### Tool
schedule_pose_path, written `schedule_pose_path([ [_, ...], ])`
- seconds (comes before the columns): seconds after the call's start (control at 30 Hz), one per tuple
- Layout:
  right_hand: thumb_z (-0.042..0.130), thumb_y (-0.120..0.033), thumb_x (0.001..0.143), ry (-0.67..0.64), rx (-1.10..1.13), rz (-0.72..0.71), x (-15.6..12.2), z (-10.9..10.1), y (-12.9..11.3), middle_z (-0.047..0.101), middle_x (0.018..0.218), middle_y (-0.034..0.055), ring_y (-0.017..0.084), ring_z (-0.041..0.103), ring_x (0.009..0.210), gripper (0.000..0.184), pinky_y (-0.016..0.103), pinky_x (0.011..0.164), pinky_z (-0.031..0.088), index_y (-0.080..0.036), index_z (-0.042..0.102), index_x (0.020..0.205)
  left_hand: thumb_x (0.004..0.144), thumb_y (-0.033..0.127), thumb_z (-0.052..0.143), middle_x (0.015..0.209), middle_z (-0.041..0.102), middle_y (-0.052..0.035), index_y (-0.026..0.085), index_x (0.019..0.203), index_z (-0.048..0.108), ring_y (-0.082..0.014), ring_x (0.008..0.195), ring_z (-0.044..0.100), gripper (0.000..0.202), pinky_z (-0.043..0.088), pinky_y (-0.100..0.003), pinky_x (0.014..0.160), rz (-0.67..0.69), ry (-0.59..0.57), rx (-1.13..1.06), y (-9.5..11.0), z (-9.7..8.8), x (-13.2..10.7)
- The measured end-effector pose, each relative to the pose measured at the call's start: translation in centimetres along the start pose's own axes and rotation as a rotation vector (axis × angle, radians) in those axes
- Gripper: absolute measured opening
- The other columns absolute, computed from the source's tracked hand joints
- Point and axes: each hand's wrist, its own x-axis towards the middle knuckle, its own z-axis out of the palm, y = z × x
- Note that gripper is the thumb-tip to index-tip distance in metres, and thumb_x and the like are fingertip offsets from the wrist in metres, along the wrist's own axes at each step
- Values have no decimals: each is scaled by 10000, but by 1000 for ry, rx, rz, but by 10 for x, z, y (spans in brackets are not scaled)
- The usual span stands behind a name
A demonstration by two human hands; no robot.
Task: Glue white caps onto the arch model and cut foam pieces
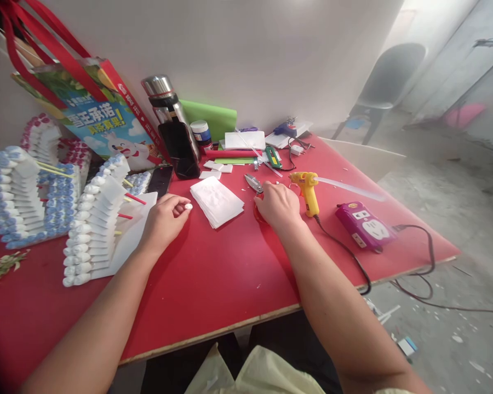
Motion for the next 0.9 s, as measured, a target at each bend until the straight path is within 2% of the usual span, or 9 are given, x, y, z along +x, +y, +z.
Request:
schedule_pose_path([
  [0.17,542,-432,884,2,-17,-11,-1,0,1,703,1014,117,289,664,943,279,312,634,419,-215,677,997,787,201,638,959,628,-35,176,962,686,-138,717,595,183,518,-280,728,-57,-27,6,-1,3,0],
  [0.37,532,-451,900,-9,-40,-30,-4,-3,-1,699,1016,141,297,664,962,308,320,661,445,-194,690,964,872,247,577,940,673,-47,166,931,732,-150,751,623,185,518,-281,744,-16,15,-8,-2,1,0],
  [0.5,531,-479,901,-9,-53,-36,-4,-3,-2,689,1042,147,300,661,974,336,331,681,459,-193,686,985,866,235,591,909,712,-28,193,860,766,-159,781,650,180,516,-284,754,-29,33,-24,-3,1,1],
  [0.9,518,-509,904,-28,-37,-19,-3,-2,-3,656,1078,148,292,656,972,361,342,710,483,-207,669,1031,755,227,683,842,733,2,215,743,766,-163,763,671,85,526,-271,729,-198,41,-170,-13,3,5],
])
